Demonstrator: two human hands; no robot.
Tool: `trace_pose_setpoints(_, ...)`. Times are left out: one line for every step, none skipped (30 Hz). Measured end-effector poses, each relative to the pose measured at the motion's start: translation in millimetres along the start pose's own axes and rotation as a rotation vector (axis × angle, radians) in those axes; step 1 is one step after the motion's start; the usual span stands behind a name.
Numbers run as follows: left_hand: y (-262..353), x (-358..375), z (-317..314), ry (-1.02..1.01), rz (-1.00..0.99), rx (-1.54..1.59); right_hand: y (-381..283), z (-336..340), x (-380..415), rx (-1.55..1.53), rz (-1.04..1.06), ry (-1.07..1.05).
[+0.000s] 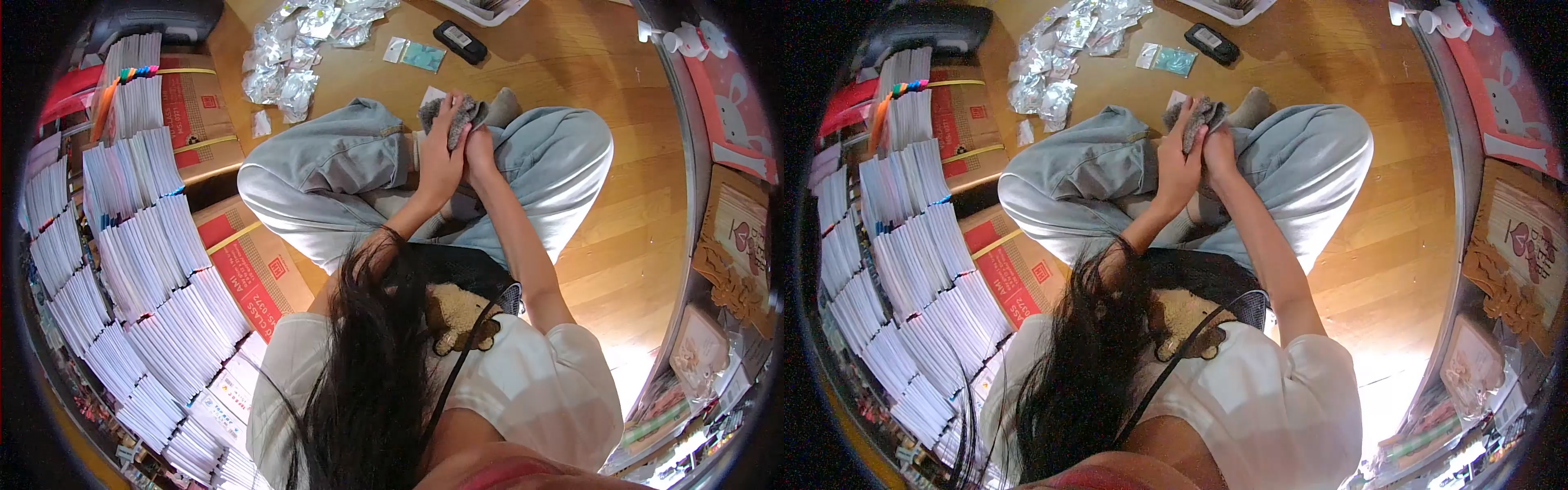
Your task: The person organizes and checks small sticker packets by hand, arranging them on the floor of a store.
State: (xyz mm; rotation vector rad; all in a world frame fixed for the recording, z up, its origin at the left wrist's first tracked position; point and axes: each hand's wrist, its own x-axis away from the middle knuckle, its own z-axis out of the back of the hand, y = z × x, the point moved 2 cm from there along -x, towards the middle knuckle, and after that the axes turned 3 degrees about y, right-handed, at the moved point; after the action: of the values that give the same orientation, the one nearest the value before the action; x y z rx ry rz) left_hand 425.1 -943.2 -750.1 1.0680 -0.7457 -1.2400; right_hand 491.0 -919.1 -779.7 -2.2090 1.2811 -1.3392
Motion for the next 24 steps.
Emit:
trace_pose_setpoints(0,4,2,-0.014,-0.047,-0.016,-1,-4,5,-0.117,-0.026,-0.037)
trace_pose_setpoints(-5,-3,4,-0.012,-0.098,-0.124,11,1,-3,-0.175,-0.085,-0.106)
trace_pose_setpoints(-14,-14,7,0.015,-0.083,-0.207,12,-1,0,-0.217,-0.097,-0.148)
trace_pose_setpoints(-24,-29,9,0.044,-0.066,-0.290,13,-4,4,-0.256,-0.109,-0.191)
trace_pose_setpoints(-33,-41,12,0.075,-0.049,-0.372,14,-6,9,-0.294,-0.122,-0.234)
trace_pose_setpoints(-40,-52,17,0.095,0.078,-0.108,18,-6,10,-0.236,-0.110,-0.276)
trace_pose_setpoints(-41,-50,15,0.077,0.073,-0.111,20,-4,9,-0.256,-0.114,-0.271)
trace_pose_setpoints(-42,-45,10,0.061,0.066,-0.115,21,-1,8,-0.276,-0.118,-0.269)
trace_pose_setpoints(-41,-42,6,0.042,0.056,-0.122,19,-1,5,-0.300,-0.119,-0.268)
trace_pose_setpoints(-26,-31,3,0.051,-0.072,-0.322,5,-9,17,-0.307,-0.187,-0.193)
trace_pose_setpoints(-14,-17,-1,-0.043,-0.009,-0.307,-2,-10,18,-0.319,-0.156,-0.161)
trace_pose_setpoints(-4,-10,0,-0.053,-0.025,-0.287,-7,-7,17,-0.329,-0.126,-0.127)
trace_pose_setpoints(5,-4,0,-0.062,-0.041,-0.266,-9,-3,17,-0.336,-0.095,-0.093)
trace_pose_setpoints(13,-1,-1,-0.068,-0.061,-0.242,-11,-1,16,-0.339,-0.016,-0.110)
trace_pose_setpoints(18,3,0,-0.072,-0.082,-0.218,-11,-2,17,-0.333,-0.030,-0.149)
trace_pose_setpoints(21,5,0,-0.077,-0.102,-0.194,-11,-3,18,-0.328,-0.045,-0.187)
trace_pose_setpoints(13,-2,1,-0.031,-0.095,-0.212,-10,-5,19,-0.323,-0.060,-0.226)
trace_pose_setpoints(-3,-15,3,0.015,-0.086,-0.232,1,0,14,-0.348,-0.091,-0.265)
trace_pose_setpoints(-22,-32,6,0.061,-0.079,-0.253,11,3,14,-0.346,-0.098,-0.279)
trace_pose_setpoints(-46,-46,9,0.043,0.051,-0.075,19,4,13,-0.342,-0.103,-0.294)
trace_pose_setpoints(-53,-40,7,0.020,0.056,-0.042,22,5,14,-0.334,-0.110,-0.308)
trace_pose_setpoints(-52,-33,4,0.001,0.058,-0.009,15,0,21,-0.364,-0.115,-0.278)
trace_pose_setpoints(-53,-26,2,-0.022,0.057,0.019,13,0,18,-0.340,-0.082,-0.236)
trace_pose_setpoints(-24,-10,3,-0.021,0.039,-0.149,12,3,15,-0.323,-0.051,-0.189)
